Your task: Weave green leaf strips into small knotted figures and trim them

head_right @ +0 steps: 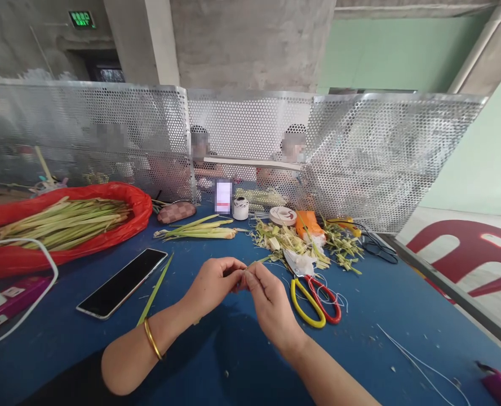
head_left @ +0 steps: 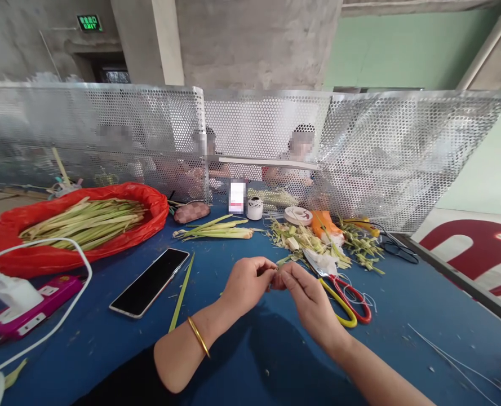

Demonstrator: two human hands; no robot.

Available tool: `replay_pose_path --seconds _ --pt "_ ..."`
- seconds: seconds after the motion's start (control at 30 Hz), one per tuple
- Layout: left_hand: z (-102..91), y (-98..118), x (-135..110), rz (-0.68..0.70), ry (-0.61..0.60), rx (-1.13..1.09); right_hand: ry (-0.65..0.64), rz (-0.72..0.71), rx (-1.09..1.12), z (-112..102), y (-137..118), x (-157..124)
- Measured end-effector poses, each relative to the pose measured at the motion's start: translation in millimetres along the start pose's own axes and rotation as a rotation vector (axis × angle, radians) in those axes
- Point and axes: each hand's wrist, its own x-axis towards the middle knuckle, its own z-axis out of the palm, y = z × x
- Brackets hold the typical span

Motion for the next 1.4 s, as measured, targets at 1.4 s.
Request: replay_pose_path --seconds 1.4 --pt "10.4 8 -5 -0.732 0.016 -0.976 0.163 0.467 0.458 16 9 0"
